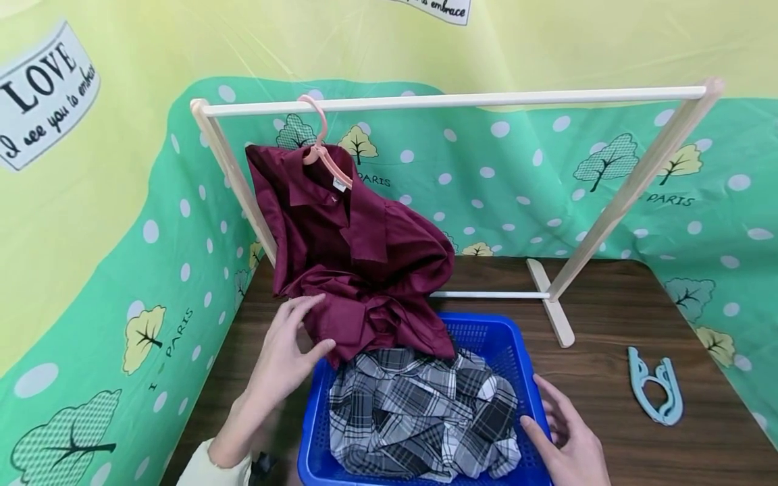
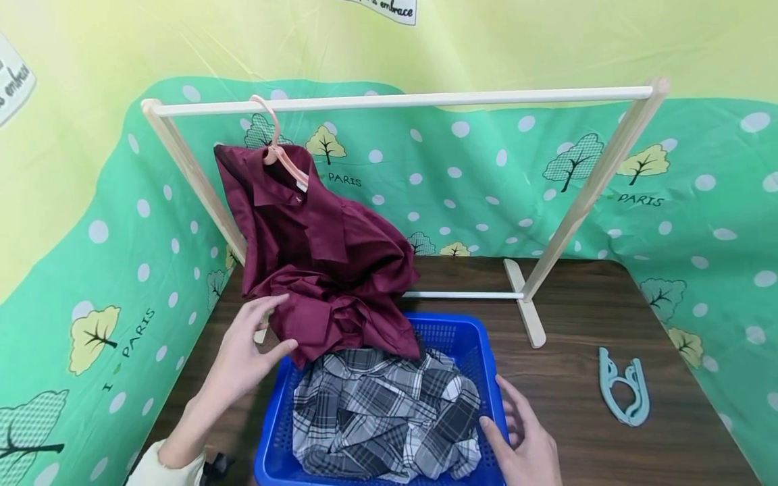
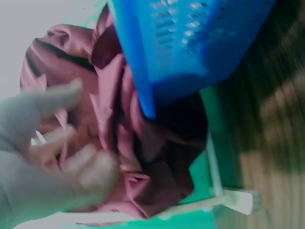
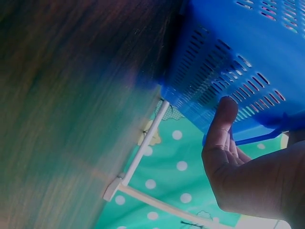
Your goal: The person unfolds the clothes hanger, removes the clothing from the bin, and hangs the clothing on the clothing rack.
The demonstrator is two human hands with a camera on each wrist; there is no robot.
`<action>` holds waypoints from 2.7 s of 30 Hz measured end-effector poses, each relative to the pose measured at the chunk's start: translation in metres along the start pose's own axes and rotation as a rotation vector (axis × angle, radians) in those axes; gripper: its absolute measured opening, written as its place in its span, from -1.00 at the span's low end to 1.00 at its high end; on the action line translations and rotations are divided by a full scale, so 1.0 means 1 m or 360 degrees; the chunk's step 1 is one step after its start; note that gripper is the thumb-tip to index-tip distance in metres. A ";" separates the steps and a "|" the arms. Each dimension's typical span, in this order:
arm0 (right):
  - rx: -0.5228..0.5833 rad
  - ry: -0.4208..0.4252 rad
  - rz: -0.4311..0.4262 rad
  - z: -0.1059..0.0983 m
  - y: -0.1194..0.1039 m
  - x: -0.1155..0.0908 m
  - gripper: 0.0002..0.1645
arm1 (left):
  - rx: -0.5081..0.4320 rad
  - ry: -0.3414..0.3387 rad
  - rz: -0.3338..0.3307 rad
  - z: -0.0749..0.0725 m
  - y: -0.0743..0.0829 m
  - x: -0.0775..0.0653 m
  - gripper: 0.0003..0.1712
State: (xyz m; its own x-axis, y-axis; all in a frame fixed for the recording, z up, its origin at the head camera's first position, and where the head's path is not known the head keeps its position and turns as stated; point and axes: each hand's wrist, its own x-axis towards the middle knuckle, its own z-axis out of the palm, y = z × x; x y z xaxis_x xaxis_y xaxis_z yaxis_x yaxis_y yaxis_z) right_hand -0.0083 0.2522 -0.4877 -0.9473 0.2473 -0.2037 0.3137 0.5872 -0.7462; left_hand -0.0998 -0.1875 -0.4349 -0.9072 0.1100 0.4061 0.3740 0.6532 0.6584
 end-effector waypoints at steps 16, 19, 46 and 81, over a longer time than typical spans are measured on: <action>0.0007 -0.0065 0.0052 -0.001 0.001 0.003 -0.10 | 0.0002 -0.0391 0.0285 0.015 -0.047 0.022 0.06; 0.0010 -0.0061 0.0060 -0.001 0.001 0.002 -0.10 | -0.0043 -0.0378 0.0209 0.018 -0.047 0.024 -0.06; 0.0011 -0.0077 0.0082 0.000 0.000 0.003 -0.08 | -0.0040 0.0117 -0.0180 0.030 -0.077 0.054 -0.45; 0.0020 -0.0032 0.0017 0.000 0.002 0.000 -0.11 | -0.0029 -0.0795 0.0647 0.032 0.059 0.020 -0.49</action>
State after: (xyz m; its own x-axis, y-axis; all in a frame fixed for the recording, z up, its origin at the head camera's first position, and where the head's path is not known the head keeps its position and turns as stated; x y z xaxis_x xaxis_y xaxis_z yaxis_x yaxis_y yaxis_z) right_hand -0.0075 0.2537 -0.4894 -0.9451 0.2377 -0.2241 0.3229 0.5751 -0.7517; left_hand -0.1021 -0.1227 -0.4078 -0.6711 0.6847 0.2841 0.7060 0.4736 0.5266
